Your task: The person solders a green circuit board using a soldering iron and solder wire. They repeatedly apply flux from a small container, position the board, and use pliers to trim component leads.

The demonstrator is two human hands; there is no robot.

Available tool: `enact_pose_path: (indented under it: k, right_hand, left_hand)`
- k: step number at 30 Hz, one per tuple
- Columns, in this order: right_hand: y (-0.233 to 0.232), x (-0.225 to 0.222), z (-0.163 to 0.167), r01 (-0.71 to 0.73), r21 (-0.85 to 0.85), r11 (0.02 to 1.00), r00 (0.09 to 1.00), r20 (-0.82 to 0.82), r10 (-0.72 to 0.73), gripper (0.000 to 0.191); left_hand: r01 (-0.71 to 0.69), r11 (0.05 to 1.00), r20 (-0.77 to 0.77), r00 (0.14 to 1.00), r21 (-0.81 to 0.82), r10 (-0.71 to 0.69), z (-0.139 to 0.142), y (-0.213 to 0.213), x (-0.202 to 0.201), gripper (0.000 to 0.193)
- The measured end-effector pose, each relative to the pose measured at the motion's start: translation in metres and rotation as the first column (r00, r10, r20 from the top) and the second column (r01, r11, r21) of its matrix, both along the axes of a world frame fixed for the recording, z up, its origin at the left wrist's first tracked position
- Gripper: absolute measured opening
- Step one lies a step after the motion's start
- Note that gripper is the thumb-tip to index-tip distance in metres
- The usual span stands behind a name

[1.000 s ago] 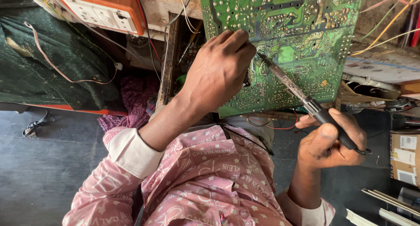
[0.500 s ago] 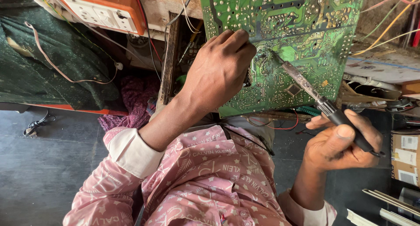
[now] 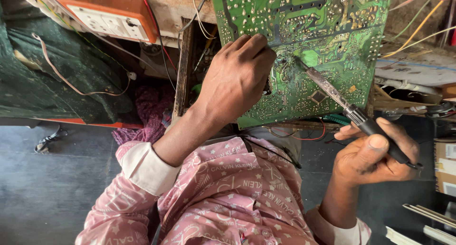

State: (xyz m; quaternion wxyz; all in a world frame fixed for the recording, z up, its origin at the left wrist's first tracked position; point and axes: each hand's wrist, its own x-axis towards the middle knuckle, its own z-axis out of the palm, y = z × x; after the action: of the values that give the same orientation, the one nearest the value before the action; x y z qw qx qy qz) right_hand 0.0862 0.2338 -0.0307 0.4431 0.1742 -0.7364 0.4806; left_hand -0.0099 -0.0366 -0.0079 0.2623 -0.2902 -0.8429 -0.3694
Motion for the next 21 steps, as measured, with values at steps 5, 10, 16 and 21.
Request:
enact_pose_path:
  k: [5, 10, 16, 21]
  right_hand:
    - [0.004, 0.003, -0.001, -0.014, -0.027, 1.000, 1.000, 0.006, 0.014, 0.038]
    - [0.011, 0.005, -0.004, -0.026, -0.055, 0.998, 1.000, -0.004, 0.026, 0.037]
    - [0.020, 0.009, -0.006, -0.024, -0.036, 0.999, 1.000, -0.012, 0.024, 0.035]
    - [0.028, 0.013, -0.012, -0.022, -0.053, 0.998, 1.000, -0.004, 0.022, 0.035]
  left_hand:
    - [-0.018, 0.999, -0.012, 1.000, -0.051, 0.017, 0.005, 0.003, 0.001, 0.009]
    - [0.010, 0.999, 0.006, 1.000, -0.048, -0.010, 0.008, 0.008, 0.001, 0.013]
    - [-0.009, 0.997, 0.022, 1.000, -0.076, 0.010, 0.011, 0.014, -0.002, 0.010]
    - [-0.025, 0.988, 0.002, 1.000, -0.153, 0.026, 0.014, 0.015, 0.000, 0.007]
